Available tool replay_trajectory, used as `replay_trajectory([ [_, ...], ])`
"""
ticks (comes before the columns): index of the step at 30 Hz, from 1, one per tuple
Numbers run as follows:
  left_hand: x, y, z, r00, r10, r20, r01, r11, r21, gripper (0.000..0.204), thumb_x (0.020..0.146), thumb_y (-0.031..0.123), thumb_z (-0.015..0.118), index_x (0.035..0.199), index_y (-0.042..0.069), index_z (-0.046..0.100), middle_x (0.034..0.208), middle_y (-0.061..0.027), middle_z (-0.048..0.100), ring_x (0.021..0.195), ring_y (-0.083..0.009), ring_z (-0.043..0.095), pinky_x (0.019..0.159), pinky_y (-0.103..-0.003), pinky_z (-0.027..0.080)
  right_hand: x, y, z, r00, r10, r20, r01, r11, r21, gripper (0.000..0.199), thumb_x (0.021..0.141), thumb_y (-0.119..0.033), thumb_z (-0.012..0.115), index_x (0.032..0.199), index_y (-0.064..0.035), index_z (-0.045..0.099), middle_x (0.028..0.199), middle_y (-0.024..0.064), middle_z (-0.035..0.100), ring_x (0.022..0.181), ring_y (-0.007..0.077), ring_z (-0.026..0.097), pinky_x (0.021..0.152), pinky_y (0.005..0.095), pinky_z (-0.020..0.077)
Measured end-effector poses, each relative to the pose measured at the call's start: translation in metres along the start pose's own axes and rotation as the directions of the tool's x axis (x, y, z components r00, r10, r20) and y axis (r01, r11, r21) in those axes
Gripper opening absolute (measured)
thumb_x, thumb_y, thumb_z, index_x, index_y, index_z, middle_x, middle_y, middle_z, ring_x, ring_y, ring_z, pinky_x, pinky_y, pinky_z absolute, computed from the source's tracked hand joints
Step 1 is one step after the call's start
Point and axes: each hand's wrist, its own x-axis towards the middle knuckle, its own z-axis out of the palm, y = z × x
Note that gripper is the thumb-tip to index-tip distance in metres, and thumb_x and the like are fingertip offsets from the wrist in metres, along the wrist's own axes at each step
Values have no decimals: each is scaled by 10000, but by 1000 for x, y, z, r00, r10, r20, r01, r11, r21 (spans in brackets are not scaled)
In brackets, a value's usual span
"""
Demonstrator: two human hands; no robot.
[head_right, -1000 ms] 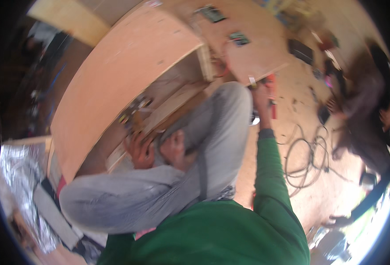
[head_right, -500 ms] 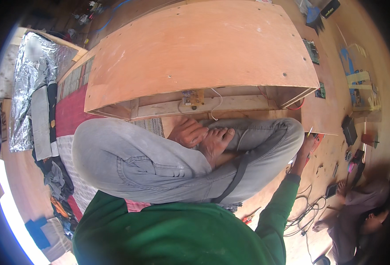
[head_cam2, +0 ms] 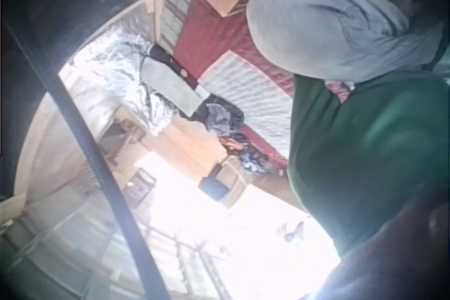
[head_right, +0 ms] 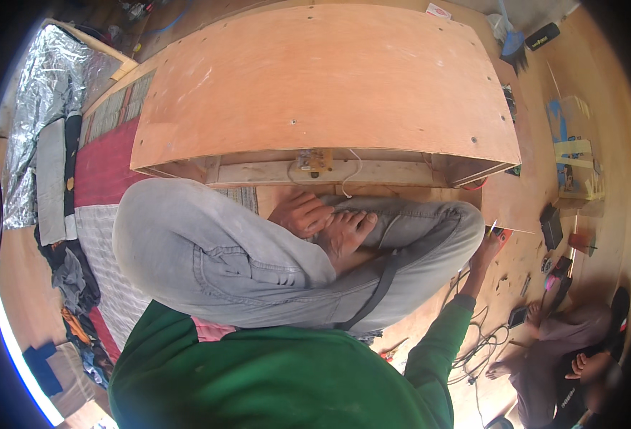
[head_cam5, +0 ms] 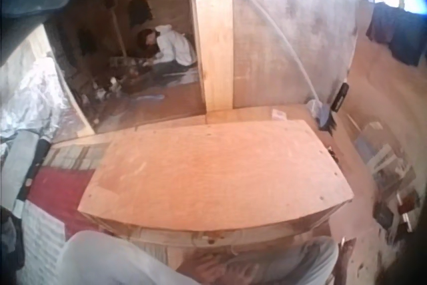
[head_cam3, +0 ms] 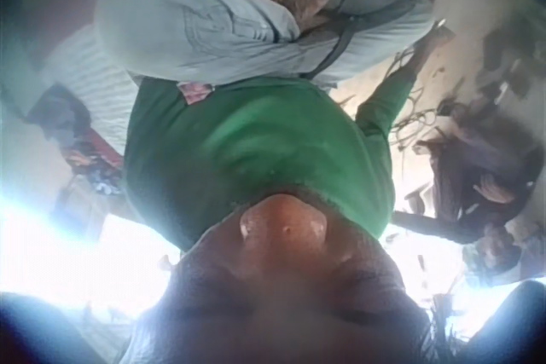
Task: The person sits on a mattress and works on a wooden box containing electronic components. They connect wires to a circuit board, handle a small black component, and open a cardboard box to retrieve additional parts.
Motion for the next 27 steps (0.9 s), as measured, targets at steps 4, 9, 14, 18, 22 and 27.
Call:
replay_trajectory([
  [4,-2,-2,-1,1000,-10,-9,10,1000,-12,256,850,91,795,1105,99,788,1126,-86,741,1068,-296,694,945,-460,518,-15,-10,-7,997,-73,-31,78,971,228,299,965,-203,695,1042,84,720,870,186,723,809,297,642,788,448,505],
  [9,-2,-6,-3,1000,0,-11,0,1000,-13,252,854,73,790,1105,93,790,1117,-98,746,1058,-308,701,937,-457,530,-31,-20,-14,990,2,-142,35,966,256,209,1033,-185,701,1028,20,738,815,94,729,710,184,607,662,379,502],
  [14,-2,-4,-3,1000,-4,-18,4,1000,-18,249,858,56,786,1105,87,792,1108,-110,751,1047,-319,707,930,-453,541,-56,-60,-40,935,269,-231,-175,916,360,273,1023,-249,757,1126,4,767,893,74,764,812,192,693,709,370,545],
  [18,-2,0,3,999,-15,-30,14,999,-32,248,861,42,782,1105,82,793,1100,-119,755,1039,-329,713,924,-450,550,-93,-133,-76,852,288,-436,-109,914,391,227,1042,-203,740,1158,-12,780,905,46,765,818,147,676,702,342,529],
  [22,-3,-2,2,996,-43,-74,38,997,-68,247,865,28,779,1106,78,795,1093,-129,760,1030,-338,718,918,-447,560,-120,-220,-96,941,180,-287,53,760,648,227,1050,-144,719,1207,14,761,820,1,707,794,132,653,719,301,529],
  [27,-30,-54,-36,840,-347,-417,364,931,-42,246,869,11,774,1106,72,797,1084,-141,765,1020,-350,725,910,-444,571,-121,-335,-52,903,-425,63,305,738,602,220,978,-9,720,1194,3,756,965,34,714,830,159,658,765,295,536],
])
